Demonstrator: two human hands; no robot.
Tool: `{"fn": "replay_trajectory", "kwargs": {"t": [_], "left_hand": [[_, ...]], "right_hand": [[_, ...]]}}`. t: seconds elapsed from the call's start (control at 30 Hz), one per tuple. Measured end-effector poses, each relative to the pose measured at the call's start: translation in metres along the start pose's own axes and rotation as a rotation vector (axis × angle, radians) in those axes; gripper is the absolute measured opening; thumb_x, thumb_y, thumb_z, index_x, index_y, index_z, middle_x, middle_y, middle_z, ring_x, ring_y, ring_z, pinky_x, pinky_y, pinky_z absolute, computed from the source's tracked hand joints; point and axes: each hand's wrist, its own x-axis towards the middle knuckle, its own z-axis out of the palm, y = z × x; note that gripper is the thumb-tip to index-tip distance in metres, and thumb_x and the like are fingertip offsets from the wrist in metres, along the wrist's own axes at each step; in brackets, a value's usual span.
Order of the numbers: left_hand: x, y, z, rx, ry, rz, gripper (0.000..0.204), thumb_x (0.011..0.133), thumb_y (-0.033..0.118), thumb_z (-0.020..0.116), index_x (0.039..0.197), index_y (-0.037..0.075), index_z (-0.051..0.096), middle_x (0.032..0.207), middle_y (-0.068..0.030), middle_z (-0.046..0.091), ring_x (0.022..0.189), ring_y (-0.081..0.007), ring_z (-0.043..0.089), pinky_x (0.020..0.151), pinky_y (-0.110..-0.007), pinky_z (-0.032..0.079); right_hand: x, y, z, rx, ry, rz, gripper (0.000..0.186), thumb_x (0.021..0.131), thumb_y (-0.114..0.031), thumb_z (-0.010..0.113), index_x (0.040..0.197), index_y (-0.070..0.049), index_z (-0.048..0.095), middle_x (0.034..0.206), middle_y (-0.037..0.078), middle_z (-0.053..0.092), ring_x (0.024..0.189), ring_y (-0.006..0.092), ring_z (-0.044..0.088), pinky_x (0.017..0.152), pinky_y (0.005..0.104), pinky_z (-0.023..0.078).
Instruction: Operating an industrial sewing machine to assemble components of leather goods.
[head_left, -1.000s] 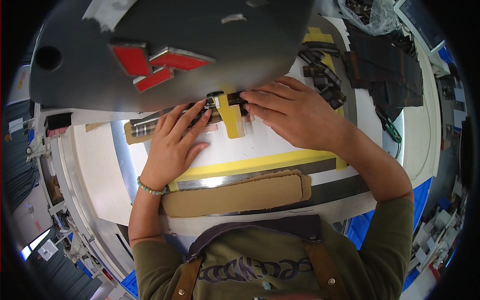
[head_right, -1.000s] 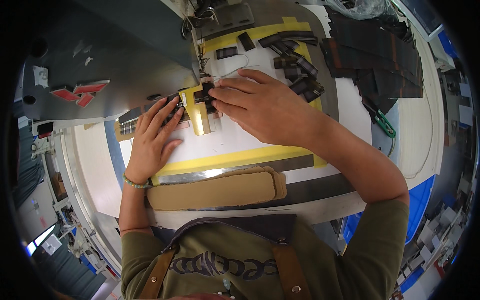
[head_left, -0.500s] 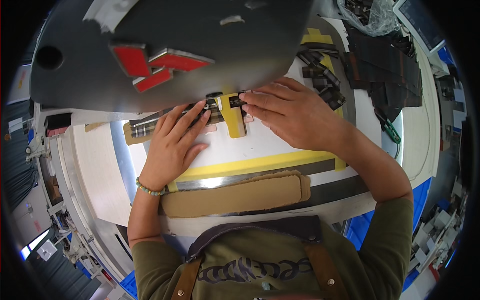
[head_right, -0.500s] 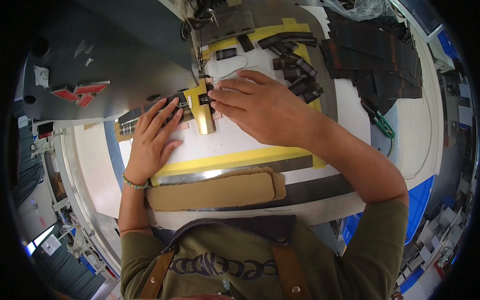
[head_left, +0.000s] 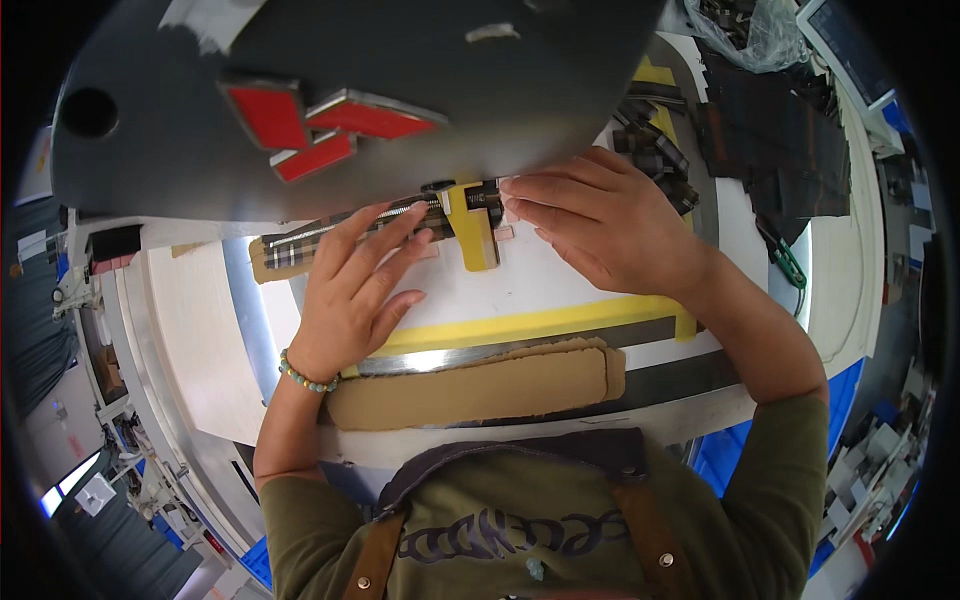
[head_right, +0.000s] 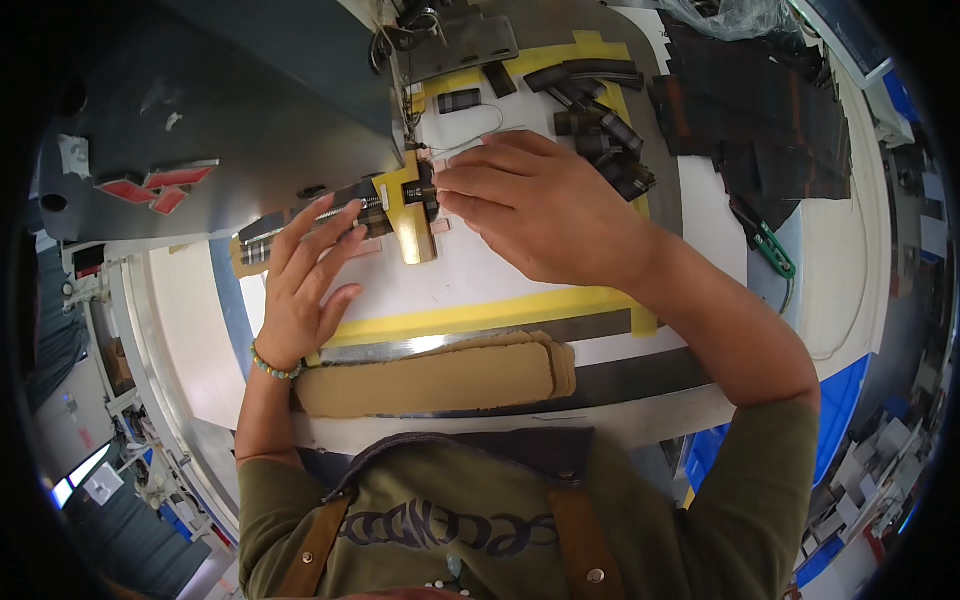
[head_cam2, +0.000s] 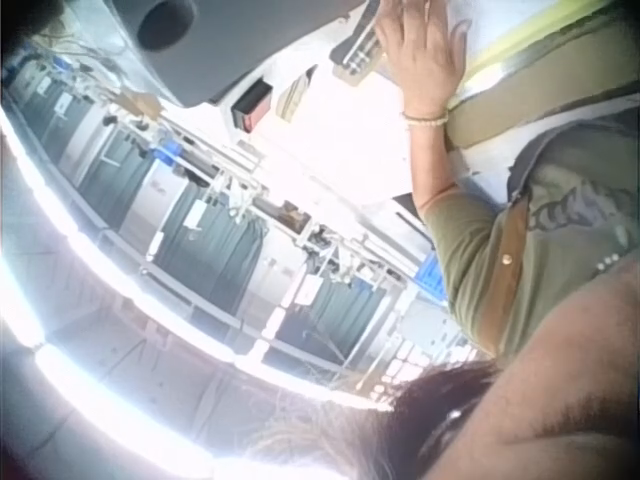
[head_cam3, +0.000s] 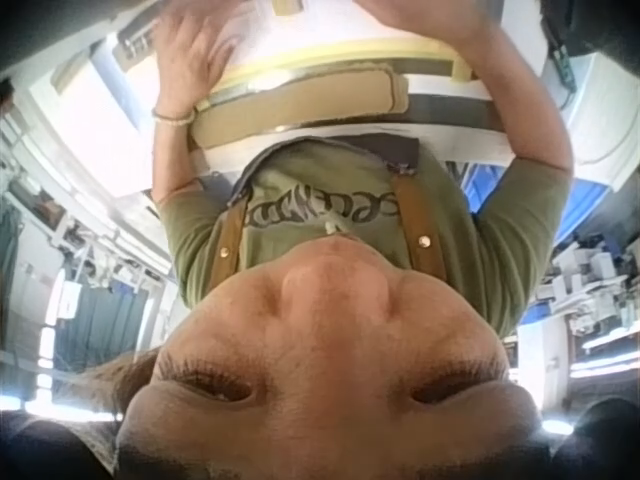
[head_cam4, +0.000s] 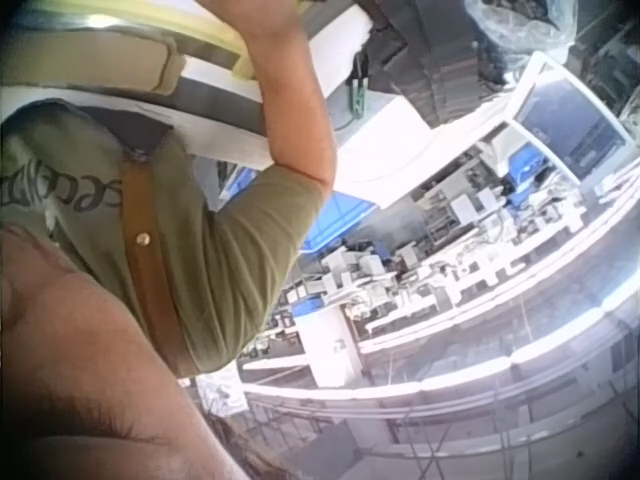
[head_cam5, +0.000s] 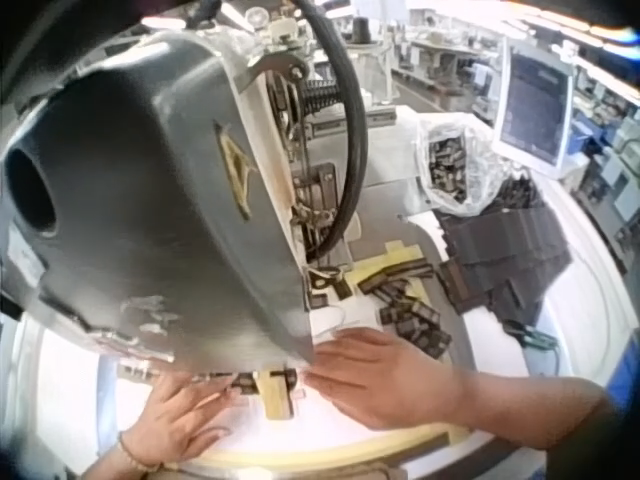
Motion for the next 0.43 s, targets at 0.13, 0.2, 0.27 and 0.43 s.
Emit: {"fn": "replay_trajectory", "kwargs": {"t": [0.13,0.2,0.27,0.43], "left_hand": [[0.025,0.018,-0.005,-0.075,-0.081,0.132,0.053,0.095,0.036,0.073,0.136,0.004,0.063,0.16,-0.014,0.057,0.15,-0.0408,0.047,0.115,-0.053,0.044],[0.035,0.023,-0.005,-0.103,-0.11,0.137,0.049,0.094,0.036,0.074,0.127,0.002,0.06,0.159,-0.0141,0.057,0.151,-0.0407,0.046,0.116,-0.055,0.044],[0.041,0.024,-0.002,-0.064,-0.111,0.135,0.048,0.094,0.034,0.074,0.126,0.002,0.06,0.159,-0.0148,0.057,0.151,-0.0406,0.046,0.116,-0.054,0.044],[0.047,0.025,0.007,-0.074,-0.125,0.137,0.048,0.095,0.03,0.075,0.129,0.001,0.057,0.159,-0.0193,0.055,0.151,-0.0384,0.046,0.119,-0.053,0.043]], "right_hand": [[-0.006,0.003,0.011,-0.001,-0.035,-0.072,0.022,0.092,-0.011,0.074,0.113,-0.005,0.078,0.126,0.005,0.074,0.121,0.0217,0.069,0.111,0.0435,0.053],[-0.005,0.003,0.011,-0.011,-0.027,-0.057,0.021,0.091,-0.011,0.075,0.111,-0.005,0.078,0.127,0.006,0.074,0.122,0.0213,0.068,0.111,0.0436,0.053],[-0.005,0.003,0.009,-0.034,-0.025,-0.057,0.021,0.09,-0.011,0.075,0.11,-0.005,0.078,0.126,0.006,0.074,0.123,0.0216,0.068,0.111,0.0434,0.053],[-0.007,0.005,0.002,-0.079,-0.007,0.01,0.023,0.088,-0.012,0.077,0.11,-0.005,0.078,0.126,0.005,0.074,0.124,0.0249,0.068,0.111,0.0422,0.053]]}}
